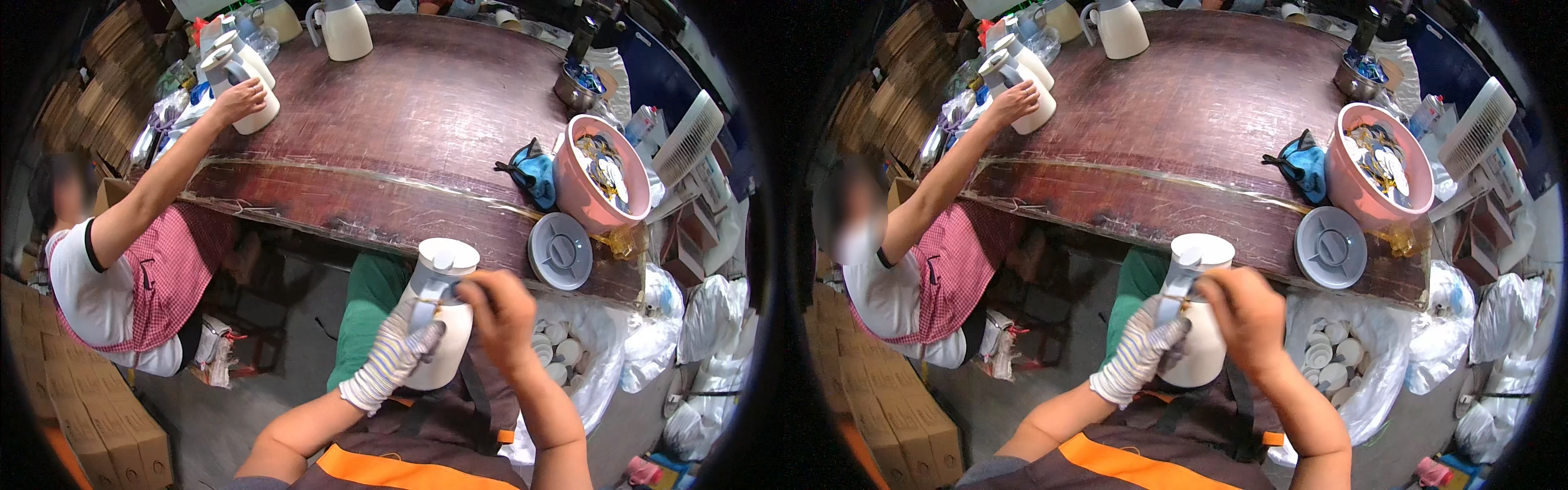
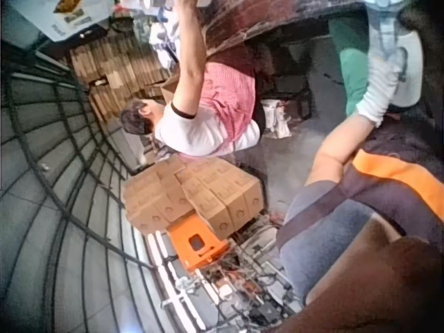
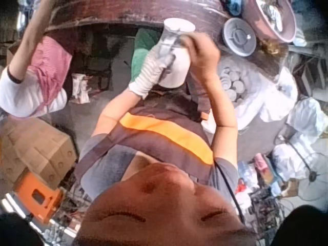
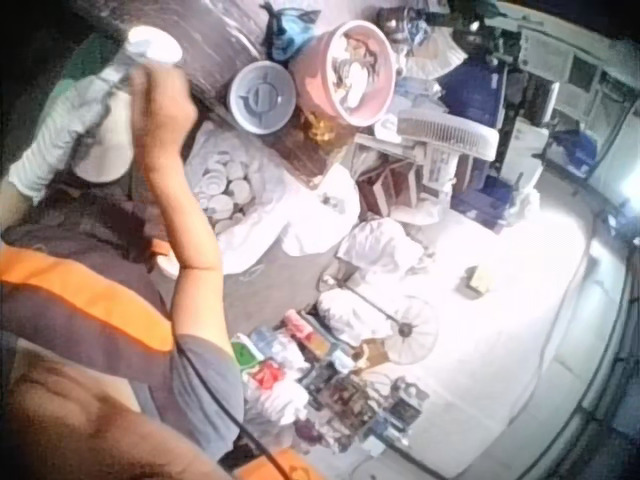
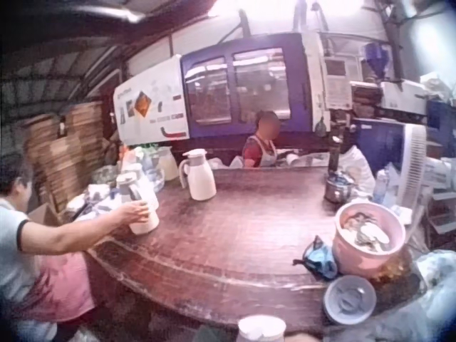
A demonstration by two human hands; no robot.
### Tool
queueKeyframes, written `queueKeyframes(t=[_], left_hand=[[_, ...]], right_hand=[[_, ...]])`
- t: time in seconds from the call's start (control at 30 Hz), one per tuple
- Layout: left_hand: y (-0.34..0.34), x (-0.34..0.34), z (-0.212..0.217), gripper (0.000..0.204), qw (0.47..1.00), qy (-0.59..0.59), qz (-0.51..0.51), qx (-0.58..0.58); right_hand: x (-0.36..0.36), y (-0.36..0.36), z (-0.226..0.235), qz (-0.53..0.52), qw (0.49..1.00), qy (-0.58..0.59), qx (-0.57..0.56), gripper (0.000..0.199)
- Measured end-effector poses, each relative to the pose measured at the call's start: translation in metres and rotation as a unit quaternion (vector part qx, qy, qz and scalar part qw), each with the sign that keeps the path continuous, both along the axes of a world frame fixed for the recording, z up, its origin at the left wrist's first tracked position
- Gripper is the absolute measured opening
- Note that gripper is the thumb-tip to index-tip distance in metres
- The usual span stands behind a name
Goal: The person repeatedly assembles white plastic pitchers by inserting a lid, attaching a circular seal, and affixing a blue label. The person handles each pitcher one at a time, places it on the table, and repeats the sequence with new units.
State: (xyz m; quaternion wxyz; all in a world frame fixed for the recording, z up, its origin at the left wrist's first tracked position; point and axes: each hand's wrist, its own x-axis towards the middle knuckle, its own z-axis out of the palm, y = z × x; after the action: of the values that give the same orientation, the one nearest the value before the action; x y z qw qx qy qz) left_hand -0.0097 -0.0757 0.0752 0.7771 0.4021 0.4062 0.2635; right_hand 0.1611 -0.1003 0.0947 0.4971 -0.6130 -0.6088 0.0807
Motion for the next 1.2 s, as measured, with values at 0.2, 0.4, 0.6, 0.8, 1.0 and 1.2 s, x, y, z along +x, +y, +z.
queueKeyframes(t=[0.2,0.4,0.6,0.8,1.0,1.2], left_hand=[[0.016,-0.041,0.001,0.038,0.993,0.001,0.106,0.049],[0.045,-0.067,0.014,0.046,0.987,0.078,0.064,0.123],[0.048,-0.072,0.017,0.038,0.988,0.108,0.070,0.083],[0.043,-0.073,0.036,0.036,0.984,0.141,0.057,0.092],[0.042,-0.083,0.012,0.041,0.986,0.104,0.083,0.103],[0.037,-0.092,0.009,0.041,0.982,0.044,0.119,0.139]], right_hand=[[0.017,-0.029,-0.036,-0.009,0.898,0.419,-0.136,0.007],[-0.024,-0.045,-0.040,0.156,0.918,0.329,-0.159,0.013],[-0.024,-0.050,-0.038,0.199,0.843,0.469,-0.171,0.010],[-0.001,-0.050,-0.045,0.137,0.829,0.509,-0.188,0.009],[-0.013,-0.063,-0.058,0.192,0.820,0.474,-0.256,0.011],[0.011,-0.053,-0.038,0.202,0.873,0.351,-0.273,0.012]])
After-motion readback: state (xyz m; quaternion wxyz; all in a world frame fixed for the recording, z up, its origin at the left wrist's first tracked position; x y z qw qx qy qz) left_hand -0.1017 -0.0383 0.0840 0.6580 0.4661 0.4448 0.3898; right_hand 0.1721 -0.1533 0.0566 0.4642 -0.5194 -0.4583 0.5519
